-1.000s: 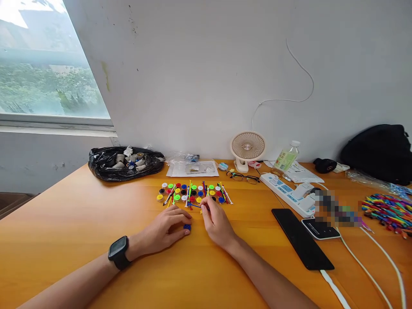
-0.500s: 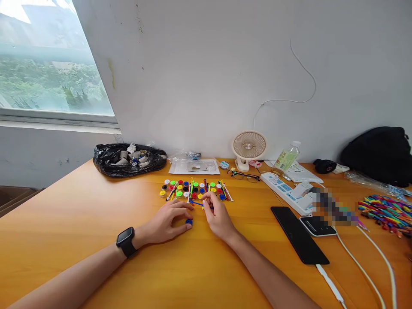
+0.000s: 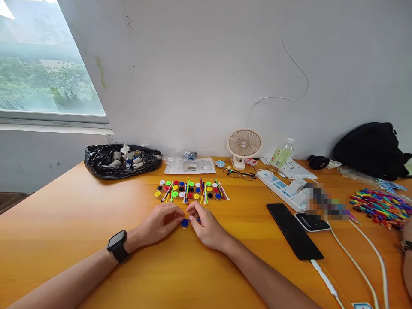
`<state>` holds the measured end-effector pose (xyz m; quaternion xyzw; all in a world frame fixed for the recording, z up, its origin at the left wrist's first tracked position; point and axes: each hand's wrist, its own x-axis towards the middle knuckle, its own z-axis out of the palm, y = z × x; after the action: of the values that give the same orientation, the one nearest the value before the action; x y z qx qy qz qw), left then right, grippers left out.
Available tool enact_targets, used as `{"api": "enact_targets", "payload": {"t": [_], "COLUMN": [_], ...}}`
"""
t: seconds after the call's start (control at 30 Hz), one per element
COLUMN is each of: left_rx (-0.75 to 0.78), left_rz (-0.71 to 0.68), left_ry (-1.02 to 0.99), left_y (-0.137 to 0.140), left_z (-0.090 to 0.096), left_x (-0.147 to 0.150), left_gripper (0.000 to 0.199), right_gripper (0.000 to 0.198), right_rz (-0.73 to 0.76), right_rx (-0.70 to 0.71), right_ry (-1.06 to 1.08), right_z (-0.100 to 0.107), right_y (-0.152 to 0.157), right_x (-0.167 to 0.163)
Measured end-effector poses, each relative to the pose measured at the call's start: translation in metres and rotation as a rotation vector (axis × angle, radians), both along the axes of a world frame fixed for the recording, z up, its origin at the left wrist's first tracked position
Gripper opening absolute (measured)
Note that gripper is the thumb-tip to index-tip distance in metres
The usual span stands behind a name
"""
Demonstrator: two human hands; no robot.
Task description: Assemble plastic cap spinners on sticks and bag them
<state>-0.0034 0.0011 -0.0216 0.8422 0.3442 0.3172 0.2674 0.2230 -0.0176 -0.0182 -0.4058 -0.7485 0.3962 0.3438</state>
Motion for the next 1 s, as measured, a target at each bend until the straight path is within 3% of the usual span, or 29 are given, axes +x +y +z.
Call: {"api": "enact_targets", "payload": {"t": [0.27,0.57,0.8,1.0], "left_rx": [-0.006,0.023,0.157,0.248], "left_rz": [-0.058,-0.066,-0.040,-0.102], "left_ry": [0.019,0.045,0.039,0.095], "left_y": [-0.002,-0.002,-0.004,-0.004], "left_z": [0.003,0.003,0.006,0.007], "left_x": [0.000,0.002,0.003,0.003], "left_gripper": [0.010,0.009,0.009,0.015], "right_gripper": [0.006,0.007,0.009,0.008], "right_rz": [0.030,0.005,0.010,-0.021], "right_rx": [0.003,0.064,0.113,0.122], "right_ry": [0.057,-0.033,-0.096,-0.104], "right_z": [-0.001,-0.005,0.005,0.005], "right_y": [-0.003,0.001,-0.005,-0.005], "right_x": [-0.006,-0.002,-0.004,-0.003]}}
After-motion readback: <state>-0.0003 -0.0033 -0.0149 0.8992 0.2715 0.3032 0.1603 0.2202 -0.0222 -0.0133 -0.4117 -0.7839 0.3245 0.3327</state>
